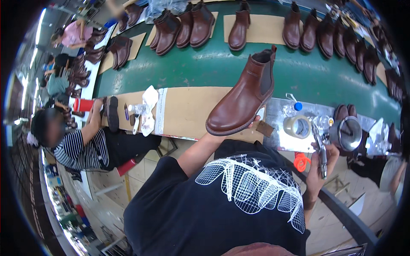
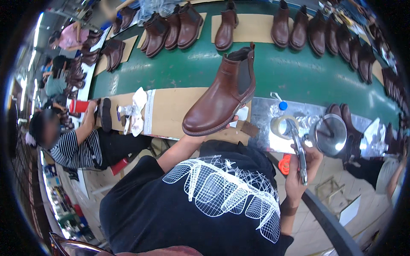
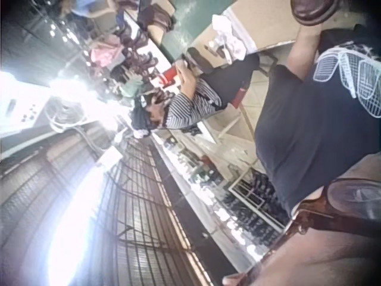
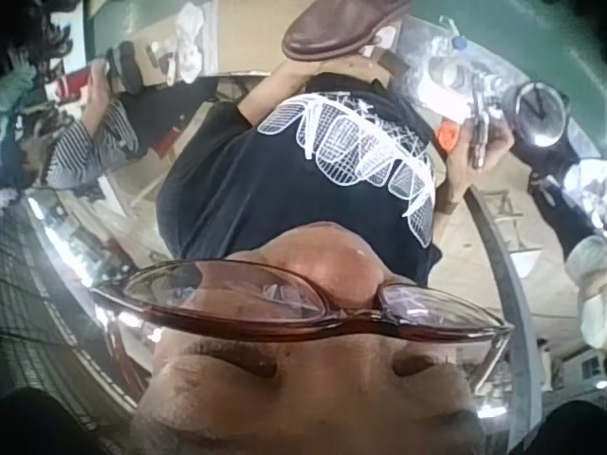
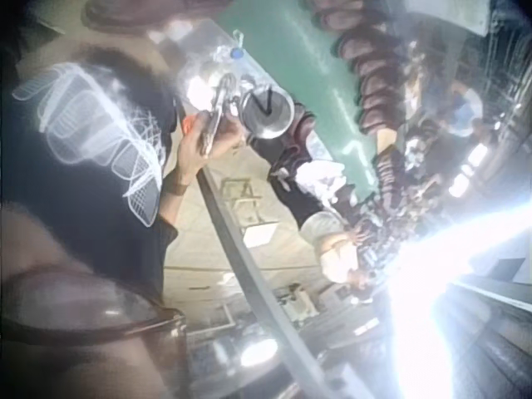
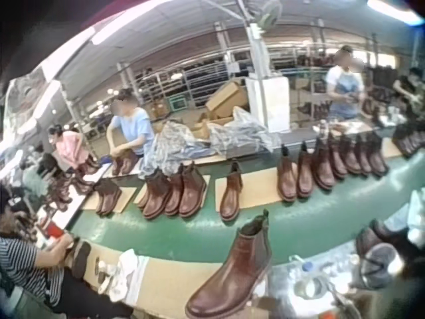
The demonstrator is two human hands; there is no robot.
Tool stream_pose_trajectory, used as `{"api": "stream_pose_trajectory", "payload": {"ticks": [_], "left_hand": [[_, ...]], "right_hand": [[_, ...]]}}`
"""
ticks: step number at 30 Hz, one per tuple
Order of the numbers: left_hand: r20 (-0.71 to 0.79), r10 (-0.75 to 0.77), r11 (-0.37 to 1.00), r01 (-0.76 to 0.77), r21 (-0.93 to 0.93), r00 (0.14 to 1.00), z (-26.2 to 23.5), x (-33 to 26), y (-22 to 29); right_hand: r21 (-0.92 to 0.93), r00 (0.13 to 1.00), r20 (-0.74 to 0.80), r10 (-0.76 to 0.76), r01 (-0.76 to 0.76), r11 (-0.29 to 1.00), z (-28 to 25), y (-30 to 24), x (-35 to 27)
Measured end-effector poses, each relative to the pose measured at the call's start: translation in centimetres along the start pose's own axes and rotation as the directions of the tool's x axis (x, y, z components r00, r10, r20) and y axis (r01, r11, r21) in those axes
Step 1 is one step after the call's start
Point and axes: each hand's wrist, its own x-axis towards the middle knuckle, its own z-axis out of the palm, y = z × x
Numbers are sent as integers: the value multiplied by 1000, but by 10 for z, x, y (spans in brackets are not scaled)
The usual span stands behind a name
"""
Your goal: The recorder uses a spray gun to apply a finish or treatment to leather boots on an assembly line.
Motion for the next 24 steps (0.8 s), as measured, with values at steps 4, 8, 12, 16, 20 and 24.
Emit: {"api": "stream_pose_trajectory", "payload": {"ticks": [4, 8, 12, 16, 20, 24], "left_hand": [[132, -65, 974, 92, -208, 989, 7, 5, -3], [96, 1, 976, -22, 219, 995, 2, 11, -16], [98, -21, 993, 10, 119, 995, -5, 11, -19], [-28, -26, 1000, 25, -8, 999, 9, 4, -14], [-28, -16, 1000, 17, 24, 999, 10, 9, -9], [-12, 50, 985, -47, 166, 999, 17, 12, -4]], "right_hand": [[-132, 987, 135, -91, 109, 985, 0, -24, 5], [-238, 931, 278, -238, 307, 921, 10, -68, 21], [-61, 969, 232, -88, 105, 993, 27, -95, 40], [-116, 907, 299, -297, 343, 932, 31, -96, 55], [-158, 924, 269, -272, 321, 934, 37, -98, 60], [-138, 954, 200, -225, 254, 957, 41, -95, 62]]}}
